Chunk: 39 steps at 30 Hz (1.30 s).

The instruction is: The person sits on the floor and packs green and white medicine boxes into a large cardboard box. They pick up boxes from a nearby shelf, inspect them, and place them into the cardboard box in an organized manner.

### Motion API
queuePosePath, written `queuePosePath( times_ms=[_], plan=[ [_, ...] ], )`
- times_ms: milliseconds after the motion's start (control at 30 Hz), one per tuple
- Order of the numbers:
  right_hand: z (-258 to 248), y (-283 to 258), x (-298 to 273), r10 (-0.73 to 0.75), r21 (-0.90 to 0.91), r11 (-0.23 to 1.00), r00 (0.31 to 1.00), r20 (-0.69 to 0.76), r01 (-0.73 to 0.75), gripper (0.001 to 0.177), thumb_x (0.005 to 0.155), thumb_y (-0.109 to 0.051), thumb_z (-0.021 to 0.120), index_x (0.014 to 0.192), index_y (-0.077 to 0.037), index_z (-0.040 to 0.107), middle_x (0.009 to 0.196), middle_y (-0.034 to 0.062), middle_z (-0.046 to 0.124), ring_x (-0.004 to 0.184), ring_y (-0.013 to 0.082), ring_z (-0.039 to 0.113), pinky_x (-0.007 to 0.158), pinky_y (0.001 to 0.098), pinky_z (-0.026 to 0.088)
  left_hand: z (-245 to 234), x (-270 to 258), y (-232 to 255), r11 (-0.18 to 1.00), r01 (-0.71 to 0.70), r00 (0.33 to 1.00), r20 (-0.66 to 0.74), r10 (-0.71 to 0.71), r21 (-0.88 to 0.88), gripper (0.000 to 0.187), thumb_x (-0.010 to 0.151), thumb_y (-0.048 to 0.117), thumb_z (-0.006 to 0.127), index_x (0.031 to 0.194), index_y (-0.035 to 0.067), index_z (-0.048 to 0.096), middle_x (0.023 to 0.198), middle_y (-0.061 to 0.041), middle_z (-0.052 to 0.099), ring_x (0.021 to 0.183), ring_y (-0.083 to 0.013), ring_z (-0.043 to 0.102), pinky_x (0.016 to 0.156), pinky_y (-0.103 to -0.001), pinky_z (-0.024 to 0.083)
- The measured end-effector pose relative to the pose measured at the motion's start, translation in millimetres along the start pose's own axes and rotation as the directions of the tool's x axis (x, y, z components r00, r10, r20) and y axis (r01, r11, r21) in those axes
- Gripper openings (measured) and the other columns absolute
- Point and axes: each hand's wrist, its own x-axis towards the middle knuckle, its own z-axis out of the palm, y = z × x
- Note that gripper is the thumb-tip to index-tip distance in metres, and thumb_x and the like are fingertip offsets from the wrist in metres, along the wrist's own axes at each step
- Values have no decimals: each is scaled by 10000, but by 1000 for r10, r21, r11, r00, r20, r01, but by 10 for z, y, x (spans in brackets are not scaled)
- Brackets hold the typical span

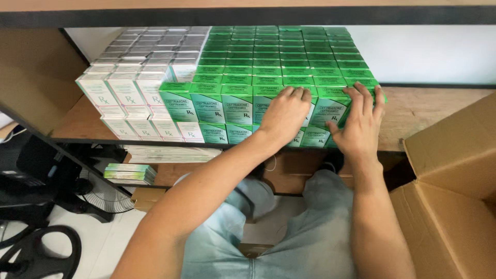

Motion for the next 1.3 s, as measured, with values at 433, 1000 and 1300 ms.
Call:
queuePosePath(
  times_ms=[433,1000,1300],
  plan=[
    [-286,56,-271,55,85,995,990,-130,-45,995,775,-52,768,1651,-112,301,1724,283,30,1600,529,44,1302,647,118,55,-455,542,925,-102,944,-328,-26,-366,678,954,63,627,1569,10,346,1612,-217,371,1526,-416,362,1288,-534,297],
    [98,442,-331,56,115,992,997,-52,-50,986,825,72,765,1642,-116,246,1682,262,170,1524,521,301,1228,505,385,467,-72,666,969,91,966,-218,-142,-228,677,872,0,631,1530,32,474,1611,-135,393,1532,-489,190,1217,-714,17],
    [164,538,-507,139,304,949,979,-148,-88,777,851,135,794,1470,-90,382,1696,217,216,1448,363,511,1011,367,636,635,19,612,955,-13,966,-249,-64,-297,503,1005,71,614,1495,-22,552,1406,-178,535,1457,-377,378,1303,-628,135]
  ],
)
